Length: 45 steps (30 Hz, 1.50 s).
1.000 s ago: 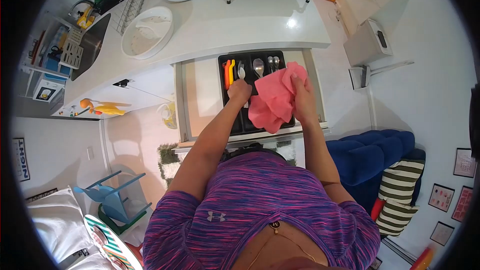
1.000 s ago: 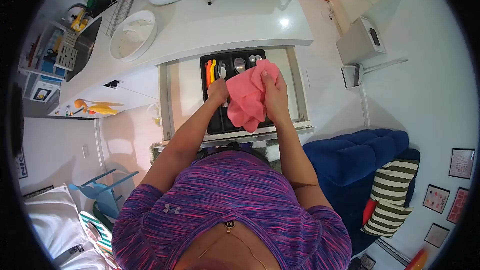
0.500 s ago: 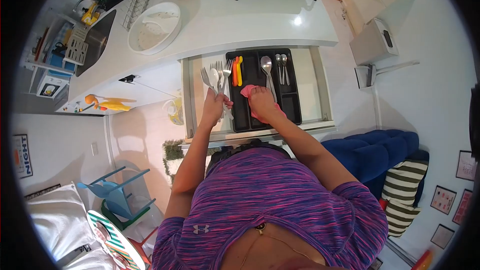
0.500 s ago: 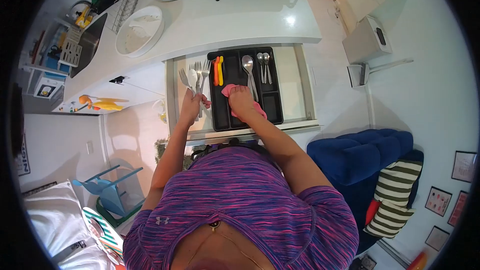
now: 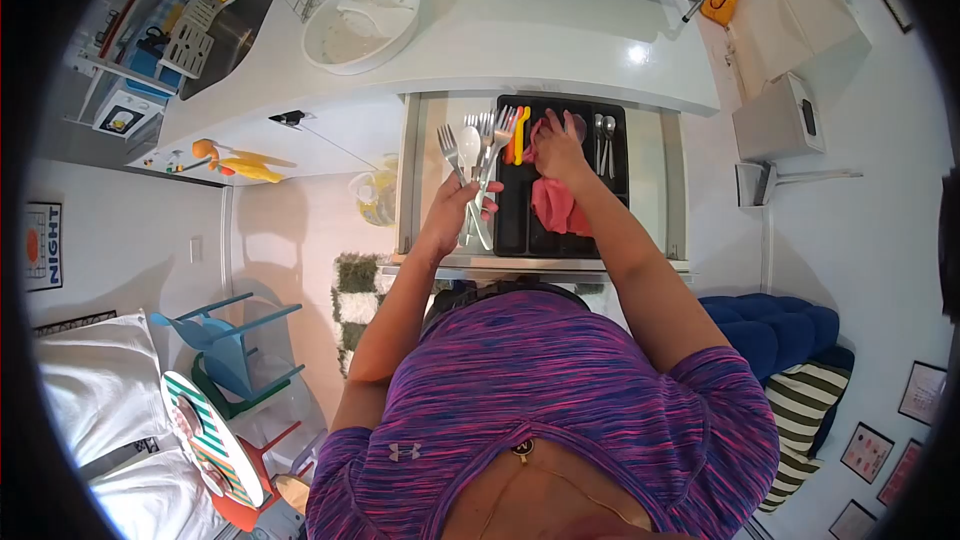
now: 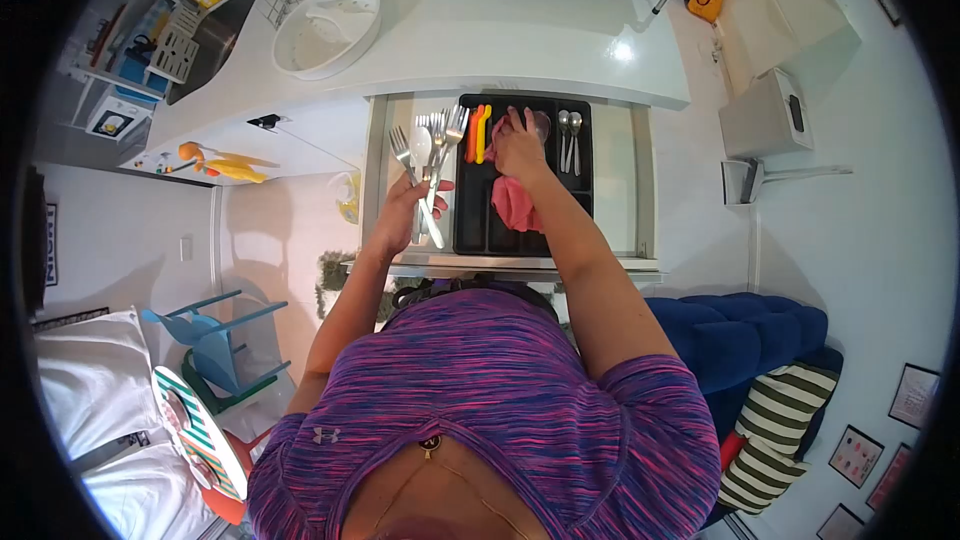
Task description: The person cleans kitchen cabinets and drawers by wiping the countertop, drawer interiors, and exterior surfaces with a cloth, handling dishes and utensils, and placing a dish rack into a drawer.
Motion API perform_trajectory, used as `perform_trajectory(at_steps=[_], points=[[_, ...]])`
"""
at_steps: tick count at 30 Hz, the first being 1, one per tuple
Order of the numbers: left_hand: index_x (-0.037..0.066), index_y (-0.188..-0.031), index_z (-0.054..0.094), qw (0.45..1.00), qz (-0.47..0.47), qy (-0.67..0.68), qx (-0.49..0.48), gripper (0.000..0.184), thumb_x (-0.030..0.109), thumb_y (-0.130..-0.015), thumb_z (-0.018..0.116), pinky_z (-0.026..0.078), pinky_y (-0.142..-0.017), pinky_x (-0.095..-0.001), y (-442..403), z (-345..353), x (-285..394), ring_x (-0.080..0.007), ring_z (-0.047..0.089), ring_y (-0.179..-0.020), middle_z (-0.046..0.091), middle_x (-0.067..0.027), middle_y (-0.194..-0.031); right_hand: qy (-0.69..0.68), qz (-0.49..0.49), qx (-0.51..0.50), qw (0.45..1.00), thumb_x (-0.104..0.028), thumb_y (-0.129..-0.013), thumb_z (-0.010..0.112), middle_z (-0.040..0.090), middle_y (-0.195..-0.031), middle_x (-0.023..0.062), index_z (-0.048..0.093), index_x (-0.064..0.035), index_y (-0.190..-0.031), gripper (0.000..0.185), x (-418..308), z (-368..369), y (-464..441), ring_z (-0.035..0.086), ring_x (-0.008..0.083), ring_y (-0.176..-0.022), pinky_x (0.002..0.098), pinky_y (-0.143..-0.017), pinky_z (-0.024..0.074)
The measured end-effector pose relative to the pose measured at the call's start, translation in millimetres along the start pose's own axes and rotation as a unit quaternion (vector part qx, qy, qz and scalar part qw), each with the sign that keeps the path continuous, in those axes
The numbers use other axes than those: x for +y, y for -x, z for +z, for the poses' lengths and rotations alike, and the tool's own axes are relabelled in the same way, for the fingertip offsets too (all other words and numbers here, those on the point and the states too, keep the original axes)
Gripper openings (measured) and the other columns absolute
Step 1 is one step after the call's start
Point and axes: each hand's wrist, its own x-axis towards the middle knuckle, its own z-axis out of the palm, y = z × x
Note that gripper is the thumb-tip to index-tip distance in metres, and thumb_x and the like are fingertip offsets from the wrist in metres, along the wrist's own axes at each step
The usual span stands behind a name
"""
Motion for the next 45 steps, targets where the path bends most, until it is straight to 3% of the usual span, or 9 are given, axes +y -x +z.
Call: perform_trajectory(at_steps=[15,22,25,27,28,30,33,42,45], points=[[0.004,-0.119,0.037,0.996,0.02,0.007,0.084,0.033,0.009,-0.087,0.036,0.044,-0.058,-0.0261,15,-35,5,-0.0129,0.053,-0.066,0.059,-0.0116,-0.094,-0.305,0.158,-0.179,0.922,-0.028,-0.073,0.05,0.06,-0.09,0.0112,0.061,-0.01,-0.088,0.026,-25,-69,31,0.056,0.0268,-0.09,0.0455,-0.081,0.0407],[0.003,-0.115,0.04,0.997,-0.001,-0.01,0.081,0.029,0.009,-0.086,0.038,0.044,-0.056,-0.0259,22,-32,-5,-0.0128,0.053,-0.064,0.06,-0.0116,-0.093,-0.136,-0.118,-0.102,0.978,-0.029,-0.066,0.056,0.054,-0.098,0.0152,0.06,-0.0014,-0.078,0.03,-60,-27,51,0.051,0.0318,-0.094,0.0485,-0.078,0.0407],[0.003,-0.115,0.039,0.996,-0.002,-0.032,0.079,0.03,0.008,-0.086,0.038,0.044,-0.055,-0.026,26,-38,-2,-0.0126,0.053,-0.064,0.06,-0.0117,-0.093,-0.243,-0.032,-0.149,0.958,-0.029,-0.064,0.058,0.056,-0.087,0.0139,0.061,-0.0015,-0.077,0.03,-32,-25,40,0.051,0.0322,-0.092,0.0479,-0.076,0.0418],[0.003,-0.116,0.039,0.995,0.004,-0.022,0.095,0.03,0.008,-0.086,0.038,0.044,-0.055,-0.026,30,-41,0,-0.0126,0.053,-0.064,0.06,-0.0117,-0.093,-0.569,0.27,0.026,0.776,-0.028,-0.062,0.06,0.058,-0.082,0.0141,0.061,-0.0029,-0.071,0.027,-3,-28,49,0.051,0.0331,-0.092,0.0479,-0.076,0.0425],[0.003,-0.116,0.039,0.994,0.009,-0.019,0.108,0.03,0.008,-0.086,0.038,0.044,-0.055,-0.026,32,-40,-2,-0.0125,0.053,-0.063,0.06,-0.0117,-0.092,-0.567,0.272,0.019,0.777,-0.028,-0.062,0.06,0.058,-0.082,0.0141,0.061,-0.0029,-0.071,0.027,2,-23,55,0.051,0.0331,-0.092,0.0479,-0.076,0.0425],[0.003,-0.116,0.039,0.994,0.003,-0.018,0.106,0.031,0.008,-0.086,0.037,0.044,-0.055,-0.026,32,-39,-3,-0.0126,0.053,-0.063,0.06,-0.0117,-0.092,-0.209,0.087,-0.036,0.973,-0.029,-0.062,0.059,0.059,-0.086,0.0159,0.062,-0.0037,-0.066,0.025,6,-13,67,0.052,0.0307,-0.094,0.0473,-0.078,0.0417],[0.004,-0.118,0.038,0.995,-0.006,-0.022,0.1,0.032,0.007,-0.085,0.037,0.044,-0.055,-0.0258,27,-36,-4,-0.0128,0.053,-0.063,0.06,-0.0114,-0.092,-0.021,-0.11,-0.02,0.994,-0.025,-0.066,0.055,0.06,-0.088,0.017,0.064,-0.0051,-0.065,0.022,-35,-39,103,0.051,0.0298,-0.098,0.0463,-0.08,0.041],[0.004,-0.12,0.038,0.996,-0.006,-0.029,0.08,0.035,0.007,-0.085,0.038,0.044,-0.055,-0.0261,25,-24,-13,-0.0134,0.053,-0.064,0.06,-0.011,-0.091,-0.158,-0.022,-0.278,0.947,-0.024,-0.071,0.049,0.062,-0.073,0.0159,0.064,-0.0052,-0.065,0.025,-54,-38,110,0.06,0.0295,-0.072,0.0399,-0.07,0.0452],[0.004,-0.12,0.038,0.996,0.002,-0.029,0.081,0.035,0.008,-0.085,0.038,0.044,-0.055,-0.026,25,-23,-8,-0.0134,0.052,-0.064,0.06,-0.0112,-0.091,-0.26,-0.048,-0.081,0.961,-0.026,-0.074,0.047,0.06,-0.069,0.0177,0.062,-0.0047,-0.067,0.027,-41,-20,108,0.06,0.0315,-0.068,0.042,-0.063,0.0454]])
